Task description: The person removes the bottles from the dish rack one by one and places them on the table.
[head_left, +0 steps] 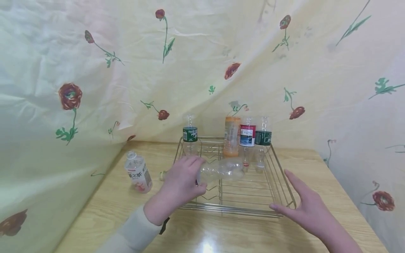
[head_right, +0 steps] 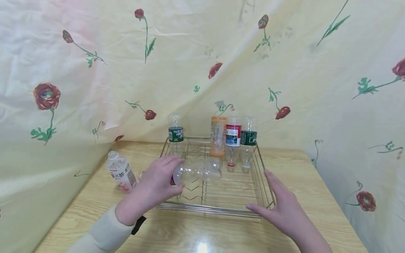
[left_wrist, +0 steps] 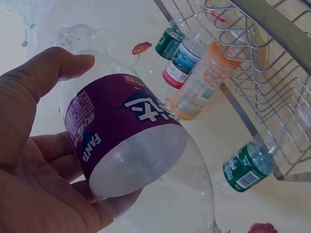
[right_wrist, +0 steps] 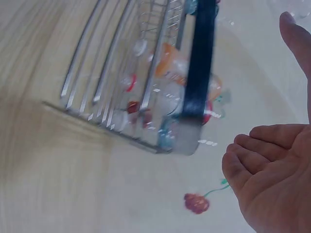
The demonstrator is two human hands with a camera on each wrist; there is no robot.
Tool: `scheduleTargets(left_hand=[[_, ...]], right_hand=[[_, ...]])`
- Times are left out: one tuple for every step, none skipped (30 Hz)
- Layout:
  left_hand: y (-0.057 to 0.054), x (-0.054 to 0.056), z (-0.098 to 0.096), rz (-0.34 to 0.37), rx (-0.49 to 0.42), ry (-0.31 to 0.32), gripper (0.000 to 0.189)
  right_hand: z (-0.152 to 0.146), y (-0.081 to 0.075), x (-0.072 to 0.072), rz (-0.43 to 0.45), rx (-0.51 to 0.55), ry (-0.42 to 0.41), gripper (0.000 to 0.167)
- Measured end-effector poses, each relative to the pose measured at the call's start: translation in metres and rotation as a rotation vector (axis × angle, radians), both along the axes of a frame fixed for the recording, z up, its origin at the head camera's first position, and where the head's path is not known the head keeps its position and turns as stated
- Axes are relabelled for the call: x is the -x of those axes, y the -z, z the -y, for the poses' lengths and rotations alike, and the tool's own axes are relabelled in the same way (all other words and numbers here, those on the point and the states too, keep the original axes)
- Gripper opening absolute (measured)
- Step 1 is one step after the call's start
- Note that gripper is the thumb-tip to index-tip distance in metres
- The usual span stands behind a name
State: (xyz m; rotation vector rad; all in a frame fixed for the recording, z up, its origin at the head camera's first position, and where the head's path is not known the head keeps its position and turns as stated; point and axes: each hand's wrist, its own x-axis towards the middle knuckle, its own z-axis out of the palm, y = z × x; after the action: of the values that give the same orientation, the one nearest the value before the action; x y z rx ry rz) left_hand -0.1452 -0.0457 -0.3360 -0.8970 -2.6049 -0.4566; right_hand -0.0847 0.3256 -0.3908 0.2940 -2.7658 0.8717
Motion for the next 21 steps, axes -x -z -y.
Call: scheduleTargets(left_hand=[[0.0,-0.001,-0.001,-0.003,0.006,0.005,0.062],[0.0,-0.001,-0.002,-0.007,0.013,0.009,0.062],[0.0,-0.001,-0.003,-0.013,0.019,0.014,0.062],[0.0,-0.002,-0.004,-0.016,0.024,0.018,0.062],[0.0,-0.002,-0.005,-0.02,0.028,0.023,0.062],[0.0,-0.002,-0.006,-0.024,0.035,0.023,0.062],[0.0,-0.003,-0.007,-0.028,0.041,0.023,0.063],[0.0,-0.003,-0.007,-0.028,0.045,0.025,0.063],[0.0,-0.003,-0.008,-0.032,0.052,0.025,0.063],[0.001,-0.003,-0.009,-0.033,0.058,0.024,0.064],[0.001,-0.003,-0.009,-0.036,0.066,0.024,0.064],[0.002,-0.003,-0.01,-0.039,0.072,0.024,0.064],[0.003,-0.004,-0.01,-0.04,0.077,0.026,0.064],[0.003,-0.004,-0.011,-0.042,0.083,0.026,0.064],[0.003,-0.004,-0.012,-0.047,0.092,0.027,0.063],[0.004,-0.004,-0.012,-0.045,0.097,0.029,0.063],[0.004,-0.004,-0.013,-0.045,0.105,0.031,0.063],[0.004,-0.004,-0.014,-0.044,0.114,0.032,0.063],[0.004,-0.005,-0.015,-0.045,0.127,0.032,0.064],[0.004,-0.005,-0.016,-0.046,0.141,0.03,0.064],[0.004,-0.005,-0.017,-0.044,0.157,0.027,0.064]], right_hand=[[0.002,-0.002,-0.001,-0.019,0.0,-0.005,0.115],[0.005,-0.005,-0.002,-0.032,0.0,-0.011,0.114],[0.007,-0.007,-0.003,-0.046,0.001,-0.018,0.113],[0.01,-0.01,-0.004,-0.058,0.0,-0.026,0.112],[0.013,-0.012,-0.005,-0.067,-0.003,-0.034,0.112],[0.016,-0.014,-0.006,-0.078,-0.005,-0.042,0.111],[0.019,-0.017,-0.006,-0.087,-0.007,-0.053,0.11],[0.021,-0.018,-0.007,-0.094,-0.009,-0.063,0.109],[0.024,-0.02,-0.007,-0.102,-0.01,-0.071,0.108],[0.026,-0.021,-0.007,-0.11,-0.014,-0.078,0.107],[0.027,-0.022,-0.007,-0.12,-0.018,-0.085,0.106],[0.029,-0.023,-0.008,-0.131,-0.019,-0.093,0.105],[0.03,-0.024,-0.008,-0.139,-0.021,-0.1,0.105],[0.032,-0.024,-0.008,-0.144,-0.023,-0.105,0.104],[0.034,-0.025,-0.008,-0.149,-0.026,-0.11,0.104],[0.035,-0.026,-0.007,-0.155,-0.031,-0.116,0.103],[0.037,-0.027,-0.007,-0.158,-0.034,-0.121,0.103],[0.039,-0.028,-0.007,-0.162,-0.036,-0.127,0.103],[0.041,-0.029,-0.007,-0.165,-0.042,-0.132,0.103],[0.043,-0.029,-0.007,-0.171,-0.048,-0.135,0.103],[0.045,-0.03,-0.006,-0.181,-0.055,-0.142,0.102]])
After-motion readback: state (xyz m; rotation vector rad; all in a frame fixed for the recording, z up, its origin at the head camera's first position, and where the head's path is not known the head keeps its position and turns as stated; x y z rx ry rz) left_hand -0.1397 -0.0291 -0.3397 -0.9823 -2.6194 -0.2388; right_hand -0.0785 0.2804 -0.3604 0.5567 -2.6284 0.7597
